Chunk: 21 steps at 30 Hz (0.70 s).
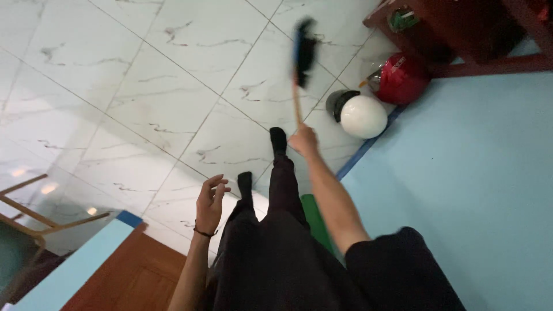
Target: Sweeping the tiled floor of a room using a broom.
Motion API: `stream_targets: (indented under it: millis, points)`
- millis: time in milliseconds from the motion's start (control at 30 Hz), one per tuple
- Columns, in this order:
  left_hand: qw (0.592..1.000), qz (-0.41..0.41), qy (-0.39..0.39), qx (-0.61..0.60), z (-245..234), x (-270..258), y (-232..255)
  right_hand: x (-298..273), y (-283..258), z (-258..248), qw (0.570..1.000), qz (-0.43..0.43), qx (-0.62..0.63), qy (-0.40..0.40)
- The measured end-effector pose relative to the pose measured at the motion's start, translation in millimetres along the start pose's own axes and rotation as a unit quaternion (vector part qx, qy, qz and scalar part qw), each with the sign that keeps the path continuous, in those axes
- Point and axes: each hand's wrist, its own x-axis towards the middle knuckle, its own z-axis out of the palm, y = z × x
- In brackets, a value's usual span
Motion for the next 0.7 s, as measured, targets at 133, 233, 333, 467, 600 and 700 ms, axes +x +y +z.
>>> stream_targets:
  millis: [133, 233, 333, 467, 600, 700]
  points:
    - [0.998, -0.053, 0.039, 0.016, 26.2, 26.1, 7.6, 42.5, -66.7, 12.0, 0.998, -0.049, 0.011, -0.042]
    - [0.998, -0.018, 0.049, -0.042, 38.4, 30.6, 12.8, 76.4, -93.3, 22.4, 0.992, -0.130, 0.000, -0.003]
    - [0.996, 0.007, 0.080, -0.037, 42.5, 28.5, 26.4, 53.2, -129.0, -28.6, 0.988, -0.151, -0.033, -0.025]
    - [0.987, 0.001, 0.141, -0.080, 48.2, 21.1, 30.7, 13.6, -110.4, -64.5, 0.957, -0.258, -0.119, -0.049]
    - [0.982, 0.020, 0.165, -0.088, 48.4, -2.9, 19.9, -62.7, -99.9, -90.4, 0.943, -0.237, -0.168, -0.160]
    - [0.963, 0.075, 0.216, -0.141, 56.8, -15.1, -24.8, -100.5, -73.3, -69.5, 0.919, -0.239, -0.181, -0.255]
